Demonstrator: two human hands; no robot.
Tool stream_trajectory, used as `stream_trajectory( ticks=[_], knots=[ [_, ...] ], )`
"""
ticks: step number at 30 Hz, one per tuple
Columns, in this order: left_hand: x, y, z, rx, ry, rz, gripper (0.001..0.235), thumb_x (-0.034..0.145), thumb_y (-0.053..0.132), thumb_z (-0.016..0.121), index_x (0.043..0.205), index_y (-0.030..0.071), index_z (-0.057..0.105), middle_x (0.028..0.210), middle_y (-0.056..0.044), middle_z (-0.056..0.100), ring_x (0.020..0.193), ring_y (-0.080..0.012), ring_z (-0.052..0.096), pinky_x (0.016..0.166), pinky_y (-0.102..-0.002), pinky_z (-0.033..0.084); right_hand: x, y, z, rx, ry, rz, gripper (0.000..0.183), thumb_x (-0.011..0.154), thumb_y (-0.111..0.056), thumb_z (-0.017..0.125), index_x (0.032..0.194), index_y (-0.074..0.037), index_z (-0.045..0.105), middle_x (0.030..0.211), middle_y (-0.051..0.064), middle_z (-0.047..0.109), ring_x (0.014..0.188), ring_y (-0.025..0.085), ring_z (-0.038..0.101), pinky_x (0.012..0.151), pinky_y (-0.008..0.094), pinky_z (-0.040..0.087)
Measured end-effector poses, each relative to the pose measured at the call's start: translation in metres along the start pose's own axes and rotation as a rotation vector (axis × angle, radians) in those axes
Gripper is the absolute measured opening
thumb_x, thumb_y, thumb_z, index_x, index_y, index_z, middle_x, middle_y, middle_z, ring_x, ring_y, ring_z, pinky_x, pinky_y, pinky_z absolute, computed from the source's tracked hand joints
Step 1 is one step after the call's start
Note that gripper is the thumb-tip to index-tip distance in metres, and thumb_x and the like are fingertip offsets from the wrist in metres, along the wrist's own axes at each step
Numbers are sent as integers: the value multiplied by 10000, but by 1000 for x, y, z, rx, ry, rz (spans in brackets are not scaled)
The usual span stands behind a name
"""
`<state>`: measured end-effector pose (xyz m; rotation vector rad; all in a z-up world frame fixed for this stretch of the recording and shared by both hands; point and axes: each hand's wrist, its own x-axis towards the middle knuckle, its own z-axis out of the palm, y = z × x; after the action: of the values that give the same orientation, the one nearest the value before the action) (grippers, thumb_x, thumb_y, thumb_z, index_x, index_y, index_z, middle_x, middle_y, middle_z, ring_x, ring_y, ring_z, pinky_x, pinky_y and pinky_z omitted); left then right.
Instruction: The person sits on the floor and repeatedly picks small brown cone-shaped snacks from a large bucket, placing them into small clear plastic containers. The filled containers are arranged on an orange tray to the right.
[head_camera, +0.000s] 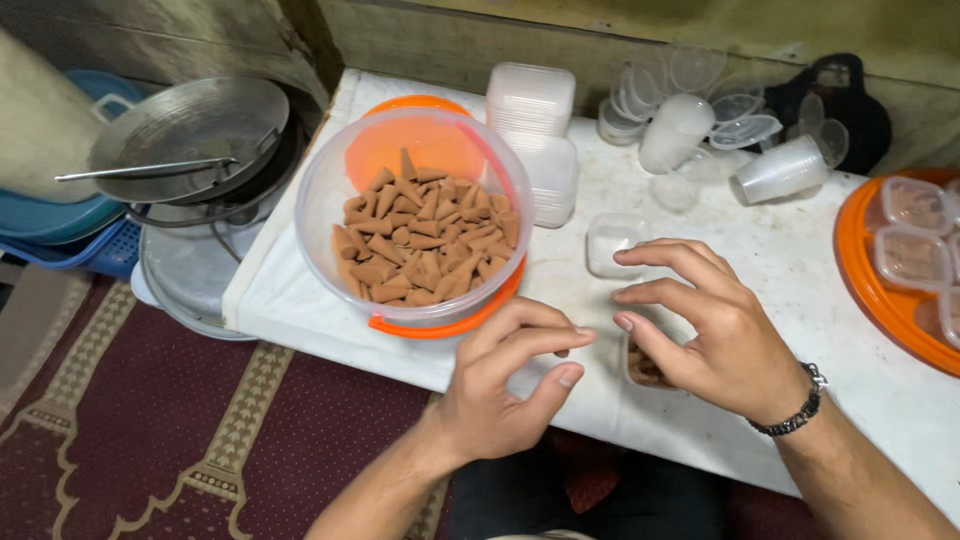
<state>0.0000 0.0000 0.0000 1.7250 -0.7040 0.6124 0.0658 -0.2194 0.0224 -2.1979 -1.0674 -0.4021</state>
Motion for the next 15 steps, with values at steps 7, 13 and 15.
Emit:
stream_trajectory(
  ticks=[7, 13, 15],
  knots=[
    [48, -20, -110, 358, 63, -36, 160, 983, 87, 623, 1106, 22, 703, 1008, -107, 703, 822, -176, 645, 638, -272, 450, 79, -24, 16, 30, -2, -180, 106, 906, -109, 724, 963, -21, 717, 1193, 176, 671, 1116, 335, 645, 970, 447, 511],
    [61, -61, -129, 511, 52, -111, 210, 978, 79, 583, 1166, 15, 649, 980, -107, 690, 882, -232, 655, 820, -358, 511, 144, -5, 58, -45, -152, -215, 157, 939, -200, 688, 995, -66, 749, 1189, 127, 668, 1094, 302, 622, 969, 452, 476],
    [64, -51, -128, 477, 49, -152, 247, 997, 27, 535, 1203, -58, 640, 839, -240, 657, 753, -437, 669, 683, -496, 542, 164, 1, 71, -126, -276, -152, 91, 848, -142, 742, 905, -74, 722, 1085, 118, 678, 1061, 377, 642, 903, 527, 510]
  ],
)
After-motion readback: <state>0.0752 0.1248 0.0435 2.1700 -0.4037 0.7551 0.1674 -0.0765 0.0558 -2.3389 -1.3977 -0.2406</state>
